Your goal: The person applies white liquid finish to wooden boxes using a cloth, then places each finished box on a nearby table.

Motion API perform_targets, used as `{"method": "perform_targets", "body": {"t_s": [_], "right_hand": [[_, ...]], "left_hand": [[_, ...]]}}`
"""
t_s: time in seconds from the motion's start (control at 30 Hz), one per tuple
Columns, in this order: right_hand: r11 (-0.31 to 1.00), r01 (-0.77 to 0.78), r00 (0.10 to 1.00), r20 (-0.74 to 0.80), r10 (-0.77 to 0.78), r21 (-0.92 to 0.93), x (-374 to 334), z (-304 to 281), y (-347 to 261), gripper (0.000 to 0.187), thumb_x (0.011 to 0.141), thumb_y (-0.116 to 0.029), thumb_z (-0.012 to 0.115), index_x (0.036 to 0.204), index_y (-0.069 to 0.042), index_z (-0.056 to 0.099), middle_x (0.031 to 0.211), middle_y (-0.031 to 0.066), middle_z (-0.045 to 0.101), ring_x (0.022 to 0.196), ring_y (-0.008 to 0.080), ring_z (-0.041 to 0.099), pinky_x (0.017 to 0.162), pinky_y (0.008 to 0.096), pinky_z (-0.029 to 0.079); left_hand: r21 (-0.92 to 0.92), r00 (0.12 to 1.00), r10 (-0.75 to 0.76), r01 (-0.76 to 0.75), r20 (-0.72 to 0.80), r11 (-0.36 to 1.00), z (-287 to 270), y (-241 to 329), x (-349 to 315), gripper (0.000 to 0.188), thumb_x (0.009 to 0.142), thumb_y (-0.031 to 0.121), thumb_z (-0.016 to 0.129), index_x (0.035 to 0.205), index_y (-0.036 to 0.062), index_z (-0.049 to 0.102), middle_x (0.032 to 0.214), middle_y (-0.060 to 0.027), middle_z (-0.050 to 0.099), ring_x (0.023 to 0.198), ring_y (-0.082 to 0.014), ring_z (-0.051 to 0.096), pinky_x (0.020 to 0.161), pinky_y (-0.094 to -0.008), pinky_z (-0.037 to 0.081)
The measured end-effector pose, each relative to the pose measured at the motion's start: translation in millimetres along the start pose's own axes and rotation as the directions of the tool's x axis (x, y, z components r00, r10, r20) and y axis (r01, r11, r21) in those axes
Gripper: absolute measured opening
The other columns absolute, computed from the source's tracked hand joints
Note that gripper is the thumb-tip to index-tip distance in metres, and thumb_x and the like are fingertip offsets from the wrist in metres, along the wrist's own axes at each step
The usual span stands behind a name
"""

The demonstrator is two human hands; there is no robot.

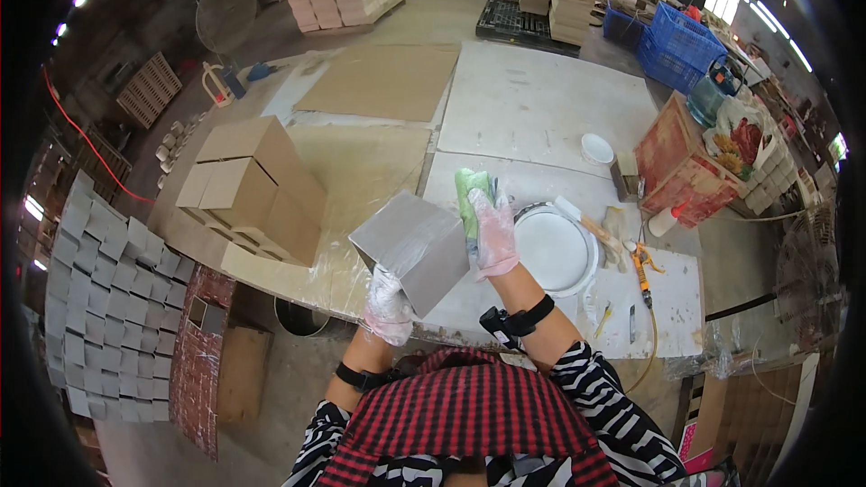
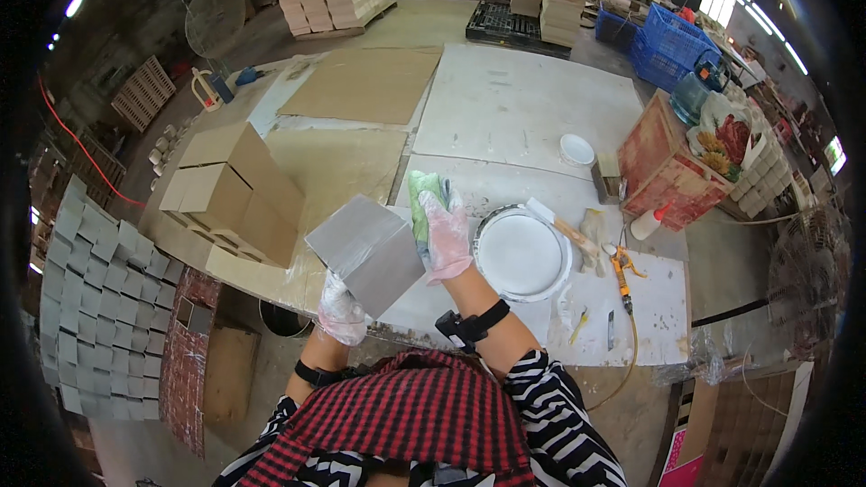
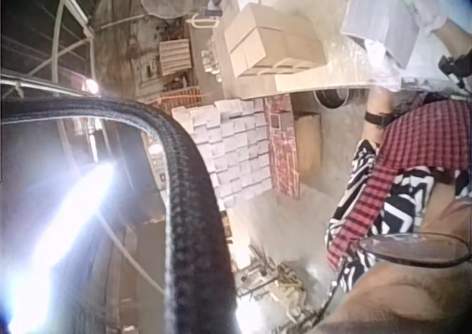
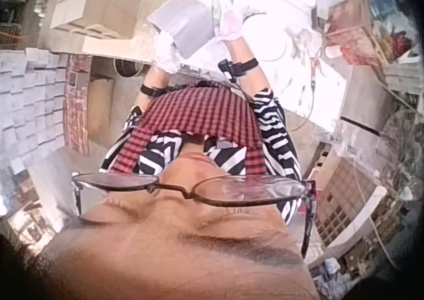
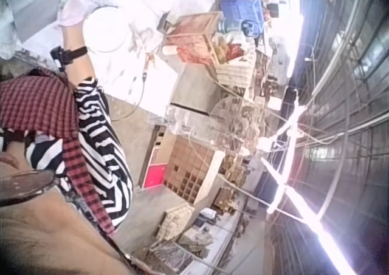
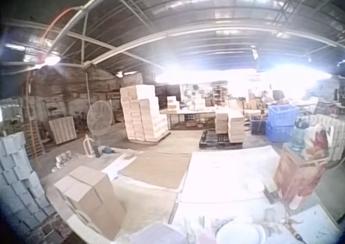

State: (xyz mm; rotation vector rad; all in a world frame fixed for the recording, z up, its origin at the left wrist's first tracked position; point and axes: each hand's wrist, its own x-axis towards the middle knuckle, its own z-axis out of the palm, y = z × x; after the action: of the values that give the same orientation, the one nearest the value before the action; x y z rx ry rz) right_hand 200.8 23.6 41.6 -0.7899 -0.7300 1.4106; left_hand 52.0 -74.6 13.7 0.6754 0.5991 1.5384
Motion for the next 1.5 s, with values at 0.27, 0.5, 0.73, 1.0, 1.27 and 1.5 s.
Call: {"method": "perform_targets", "body": {"t_s": [0.27, 0.5, 0.73, 1.0, 1.27, 1.5], "right_hand": [[0.995, 0.049, 0.999, 0.006, -0.049, 0.089, -18, 1, 13, 0.042, 0.086, -0.010, 0.055, 0.124, 0.004, 0.042, 0.112, 0.0085, 0.055, 0.096, 0.0143, 0.054, 0.082, 0.0257, 0.044], [0.975, 0.101, 0.995, 0.038, -0.095, -0.199, -34, 18, 5, 0.035, 0.086, -0.011, 0.057, 0.118, 0.002, 0.046, 0.106, 0.0062, 0.059, 0.089, 0.0114, 0.054, 0.076, 0.0241, 0.045], [0.642, 0.668, 0.665, 0.688, -0.289, -0.376, -59, 58, -8, 0.035, 0.075, -0.015, 0.067, 0.108, -0.009, 0.057, 0.096, 0.0045, 0.061, 0.082, 0.0168, 0.058, 0.069, 0.0298, 0.046], [-0.060, 0.938, 0.333, 0.935, -0.119, -0.341, -120, 125, 46, 0.032, 0.066, -0.021, 0.067, 0.098, -0.019, 0.063, 0.074, 0.0040, 0.055, 0.073, 0.0239, 0.057, 0.062, 0.0357, 0.048], [0.030, 0.808, 0.589, 0.803, -0.094, -0.589, -97, 158, 78, 0.029, 0.075, -0.027, 0.062, 0.103, -0.018, 0.060, 0.086, 0.0019, 0.058, 0.084, 0.0202, 0.056, 0.070, 0.0314, 0.048], [0.018, 0.851, 0.506, 0.810, -0.297, -0.525, -123, 198, 82, 0.025, 0.078, -0.030, 0.062, 0.100, -0.019, 0.061, 0.091, 0.0008, 0.061, 0.084, 0.0193, 0.057, 0.075, 0.0328, 0.050]], "left_hand": [[0.242, 0.999, -0.024, 0.030, -0.027, 0.970, -9, 5, -9, 0.052, 0.086, 0.022, 0.059, 0.131, 0.0051, 0.039, 0.127, -0.0090, 0.051, 0.113, -0.0235, 0.052, 0.094, -0.0373, 0.045], [-0.413, 1.000, -0.014, 0.003, -0.022, 0.911, -8, 23, -9, 0.042, 0.092, 0.024, 0.049, 0.129, 0.0052, 0.042, 0.127, -0.0128, 0.049, 0.110, -0.0268, 0.053, 0.091, -0.0417, 0.047], [-0.055, 0.957, 0.079, -0.098, -0.280, 0.994, -24, 45, -16, 0.038, 0.093, 0.028, 0.043, 0.120, 0.0029, 0.048, 0.117, -0.0138, 0.055, 0.106, -0.0269, 0.054, 0.092, -0.0404, 0.045], [-0.398, 0.981, -0.016, -0.064, -0.195, 0.915, -81, 71, -41, 0.027, 0.090, 0.022, 0.050, 0.109, 0.0034, 0.052, 0.103, -0.0109, 0.059, 0.092, -0.0210, 0.059, 0.079, -0.0363, 0.051], [-0.217, 0.980, 0.146, -0.173, -0.133, 0.961, -103, 120, -38, 0.039, 0.095, 0.029, 0.037, 0.124, 0.0050, 0.046, 0.115, -0.0143, 0.056, 0.104, -0.0298, 0.055, 0.087, -0.0428, 0.047], [-0.203, 0.981, 0.128, -0.157, -0.147, 0.967, -144, 131, -44, 0.042, 0.094, 0.033, 0.039, 0.125, 0.0059, 0.045, 0.124, -0.0125, 0.050, 0.109, -0.0273, 0.051, 0.092, -0.0415, 0.044]]}}
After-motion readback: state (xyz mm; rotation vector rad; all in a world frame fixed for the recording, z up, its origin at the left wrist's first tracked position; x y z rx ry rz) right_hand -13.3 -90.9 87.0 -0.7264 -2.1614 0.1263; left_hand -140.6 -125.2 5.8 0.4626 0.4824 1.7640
